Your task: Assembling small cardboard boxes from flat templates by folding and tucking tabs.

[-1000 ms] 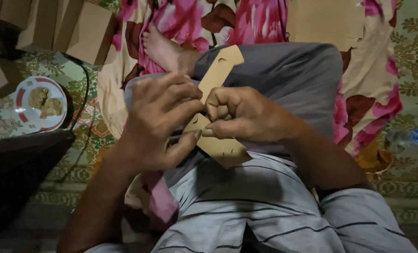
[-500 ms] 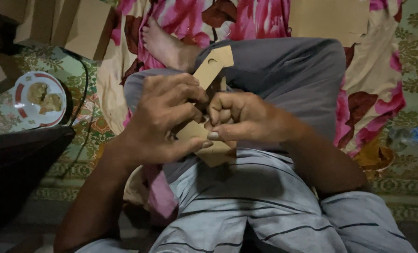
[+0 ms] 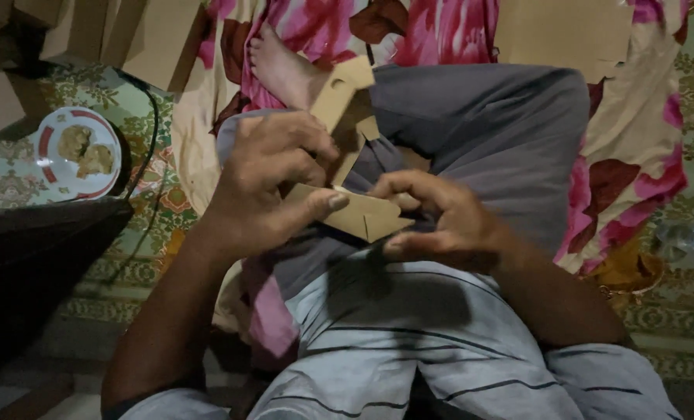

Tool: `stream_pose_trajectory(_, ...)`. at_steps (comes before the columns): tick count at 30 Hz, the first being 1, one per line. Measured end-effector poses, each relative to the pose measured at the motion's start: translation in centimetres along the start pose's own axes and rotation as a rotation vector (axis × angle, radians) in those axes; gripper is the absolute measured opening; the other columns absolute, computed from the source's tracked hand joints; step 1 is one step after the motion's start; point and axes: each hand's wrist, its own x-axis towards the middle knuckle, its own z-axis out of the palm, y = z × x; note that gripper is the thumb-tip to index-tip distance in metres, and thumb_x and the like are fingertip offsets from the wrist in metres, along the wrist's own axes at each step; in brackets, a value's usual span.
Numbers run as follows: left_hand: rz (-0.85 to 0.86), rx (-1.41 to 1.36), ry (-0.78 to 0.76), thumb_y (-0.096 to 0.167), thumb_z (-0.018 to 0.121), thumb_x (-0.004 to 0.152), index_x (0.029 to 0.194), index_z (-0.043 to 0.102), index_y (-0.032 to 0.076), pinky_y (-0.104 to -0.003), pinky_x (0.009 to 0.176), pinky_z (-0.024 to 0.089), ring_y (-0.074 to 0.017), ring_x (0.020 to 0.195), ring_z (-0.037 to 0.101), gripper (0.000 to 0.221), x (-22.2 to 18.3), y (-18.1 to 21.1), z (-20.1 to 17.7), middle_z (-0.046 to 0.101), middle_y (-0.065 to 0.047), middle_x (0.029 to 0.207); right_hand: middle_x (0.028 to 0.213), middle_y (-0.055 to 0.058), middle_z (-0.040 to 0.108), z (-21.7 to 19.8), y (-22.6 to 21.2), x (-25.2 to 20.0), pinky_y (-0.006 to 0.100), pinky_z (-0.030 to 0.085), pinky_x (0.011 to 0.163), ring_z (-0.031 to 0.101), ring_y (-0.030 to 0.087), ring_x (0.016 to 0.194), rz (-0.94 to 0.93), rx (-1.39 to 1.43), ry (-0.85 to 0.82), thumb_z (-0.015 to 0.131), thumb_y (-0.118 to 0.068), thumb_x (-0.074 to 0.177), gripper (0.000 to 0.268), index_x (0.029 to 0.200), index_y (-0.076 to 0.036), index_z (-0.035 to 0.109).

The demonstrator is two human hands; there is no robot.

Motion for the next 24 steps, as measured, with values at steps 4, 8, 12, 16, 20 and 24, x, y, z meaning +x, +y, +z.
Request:
stream_pose_trajectory(4, -0.030, -0.059, 0.082, 0.014, 0.083, 0.090, 0.079, 0.058, 0.008, -0.046, 0.102, 0.037, -0.0315, 0.112, 0.064, 0.028, 0.0, 0.3, 0.3, 0.069, -0.007, 0.104, 0.102, 0.008, 0.064, 0.7, 1.3, -0.4, 0.025, 0.056, 0.080, 0.066, 0.015, 0.090, 0.010, 0.062, 0.200, 0.080, -0.005, 0.086, 0.042, 0.124, -0.003, 0.062)
stream_pose_trajectory(8, -0.033, -0.041, 0.175, 0.009, 0.083, 0.089, 0.083, 0.062, 0.003, -0.046, 0.100, 0.043, -0.0304, 0.102, 0.067, 0.023, 0.0, 0.5, 1.1, 0.069, -0.011, 0.096, 0.104, 0.003, 0.065, -0.1, 0.8, 0.2, 0.022, 0.054, 0.081, 0.061, 0.009, 0.089, -0.103, -0.053, 0.367, 0.075, -0.012, 0.094, 0.029, 0.120, -0.006, 0.064)
stream_pose_trajectory(12, -0.078, -0.057, 0.180, 0.003, 0.079, 0.091, 0.086, 0.061, 0.007, -0.041, 0.100, 0.039, -0.0263, 0.096, 0.067, 0.019, -0.1, 1.1, 2.0, 0.067, -0.005, 0.089, 0.108, 0.007, 0.070, -1.2, -0.9, 0.3, 0.027, 0.059, 0.089, 0.068, 0.015, 0.099, -0.172, -0.117, 0.412, 0.067, -0.005, 0.099, 0.012, 0.112, -0.004, 0.067)
stream_pose_trajectory(16, -0.113, -0.039, 0.113, 0.002, 0.075, 0.090, 0.094, 0.064, 0.008, -0.038, 0.094, 0.034, -0.0200, 0.090, 0.068, 0.013, -0.1, 0.9, 3.4, 0.071, -0.004, 0.095, 0.104, 0.007, 0.072, -1.3, -0.9, 0.4, 0.027, 0.058, 0.085, 0.068, 0.015, 0.094, -0.164, -0.156, 0.443, 0.066, -0.004, 0.101, 0.009, 0.109, -0.001, 0.070)
stream_pose_trajectory(20, -0.099, -0.151, 0.179, 0.008, 0.076, 0.093, 0.099, 0.073, 0.010, -0.034, 0.086, 0.038, -0.0259, 0.086, 0.074, 0.006, -0.3, -0.1, 4.7, 0.072, -0.003, 0.082, 0.084, 0.012, 0.068, -1.2, 1.0, 0.7, 0.028, 0.058, 0.066, 0.066, 0.014, 0.073, -0.194, 0.030, 0.457, 0.068, 0.005, 0.096, 0.016, 0.112, 0.006, 0.065)
stream_pose_trajectory(24, -0.161, -0.193, 0.152, 0.005, 0.073, 0.095, 0.094, 0.075, 0.013, -0.032, 0.084, 0.038, -0.0227, 0.080, 0.074, 0.008, -0.3, -0.3, 5.1, 0.072, 0.001, 0.073, 0.078, 0.014, 0.068, -1.5, 1.4, 0.7, 0.028, 0.061, 0.059, 0.067, 0.013, 0.067, -0.217, 0.053, 0.484, 0.070, 0.009, 0.095, 0.018, 0.111, 0.008, 0.063)
